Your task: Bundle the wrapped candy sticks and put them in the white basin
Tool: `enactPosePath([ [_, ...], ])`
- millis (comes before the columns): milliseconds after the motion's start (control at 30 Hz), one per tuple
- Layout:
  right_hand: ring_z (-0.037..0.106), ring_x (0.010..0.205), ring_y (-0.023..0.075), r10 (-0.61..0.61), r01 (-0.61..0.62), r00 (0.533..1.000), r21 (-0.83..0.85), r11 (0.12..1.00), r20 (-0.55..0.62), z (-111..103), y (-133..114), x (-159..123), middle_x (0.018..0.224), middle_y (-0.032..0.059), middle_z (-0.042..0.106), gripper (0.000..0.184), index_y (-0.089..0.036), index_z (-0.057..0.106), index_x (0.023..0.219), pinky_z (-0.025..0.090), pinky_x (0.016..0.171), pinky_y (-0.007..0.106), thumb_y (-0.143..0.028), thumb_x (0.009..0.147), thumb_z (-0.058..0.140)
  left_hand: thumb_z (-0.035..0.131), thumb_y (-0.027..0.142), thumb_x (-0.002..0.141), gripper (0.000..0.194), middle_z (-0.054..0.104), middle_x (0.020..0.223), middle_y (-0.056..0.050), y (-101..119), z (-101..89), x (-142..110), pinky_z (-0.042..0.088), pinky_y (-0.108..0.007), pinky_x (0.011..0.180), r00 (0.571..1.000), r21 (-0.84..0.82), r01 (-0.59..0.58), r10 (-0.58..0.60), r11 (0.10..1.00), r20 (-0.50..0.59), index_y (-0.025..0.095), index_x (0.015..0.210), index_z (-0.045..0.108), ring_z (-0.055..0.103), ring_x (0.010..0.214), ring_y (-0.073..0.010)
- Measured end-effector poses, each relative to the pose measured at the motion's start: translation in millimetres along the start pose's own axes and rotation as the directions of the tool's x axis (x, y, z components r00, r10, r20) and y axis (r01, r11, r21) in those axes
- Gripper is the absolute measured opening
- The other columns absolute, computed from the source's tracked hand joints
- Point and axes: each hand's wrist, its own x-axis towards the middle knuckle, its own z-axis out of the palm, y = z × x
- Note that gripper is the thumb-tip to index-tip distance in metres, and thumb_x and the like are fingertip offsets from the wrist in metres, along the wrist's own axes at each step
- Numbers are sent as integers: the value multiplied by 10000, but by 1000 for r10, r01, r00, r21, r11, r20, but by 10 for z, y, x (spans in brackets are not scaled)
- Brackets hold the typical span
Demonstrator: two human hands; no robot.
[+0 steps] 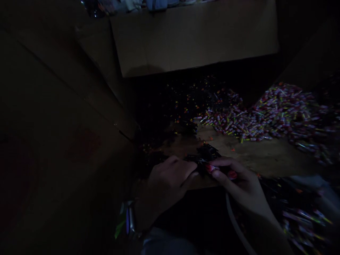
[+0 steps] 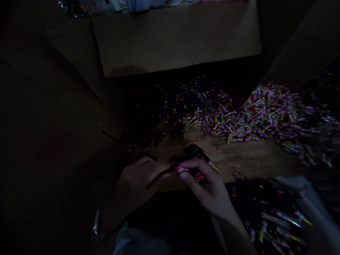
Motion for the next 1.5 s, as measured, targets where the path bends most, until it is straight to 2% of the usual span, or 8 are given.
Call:
enactPosePath([
  [467,668,842,142,-63,128,968,-265,956,242,-179,19,28,927,-9,723,108,-271,673,932,502,742,214,-272,843,612,484,107,883,162,707,872,0,11,-26,-41,506,-254,642,942,158,-321,332,934,-47,135,1009,581,616,813,-152],
  [633,665,850,188,12,73,958,-286,956,287,-292,304,80,925,26,723,155,-242,688,921,506,746,268,-337,844,592,424,110,914,205,698,935,-43,1,251,-28,517,-246,696,935,117,-349,354,930,-23,112,1062,566,615,860,-145],
  [767,638,634,200,164,-175,984,-415,893,-63,-670,558,140,721,44,699,320,-189,684,919,489,564,276,-466,775,615,434,196,928,288,632,1158,-66,-282,808,203,497,-311,835,936,92,-325,306,941,176,180,1201,525,555,1069,-193],
  [867,551,474,154,237,-373,906,-399,838,-350,-1030,602,86,543,9,600,383,-178,693,886,399,423,236,-526,772,578,587,532,791,679,341,1467,-108,-527,1208,431,300,-510,1061,922,25,-305,289,952,256,246,1372,382,276,1341,-333],
  [1000,533,472,134,308,-444,852,-273,854,-423,-1255,556,-124,589,20,633,386,-174,704,814,383,403,218,-539,726,618,551,780,605,983,204,1523,-117,-604,1489,666,126,-619,1080,882,-130,-296,323,946,343,282,1418,311,123,1378,-404],
  [1167,573,555,160,324,-472,810,-216,855,-489,-1239,523,-319,649,36,666,362,-163,689,787,420,469,230,-510,690,656,494,779,658,946,217,1516,-134,-269,1754,793,143,-535,1111,835,-264,-379,451,887,316,243,1419,325,141,1385,-366],
  [1300,542,536,141,297,-484,774,-220,847,-559,-1309,458,-396,653,25,649,366,-166,676,818,395,459,221,-512,704,648,433,749,732,891,183,1521,-156,201,2085,729,162,-538,1106,863,-269,-349,419,898,281,203,1425,315,81,1391,-393],
  [1500,587,604,210,177,-673,539,-294,679,-824,-1753,552,-814,657,46,642,436,-164,674,915,426,523,284,-537,694,624,455,627,807,770,180,1524,-144,754,2335,617,198,-609,1059,886,-286,-294,372,912,277,225,1438,274,113,1357,-469],
])
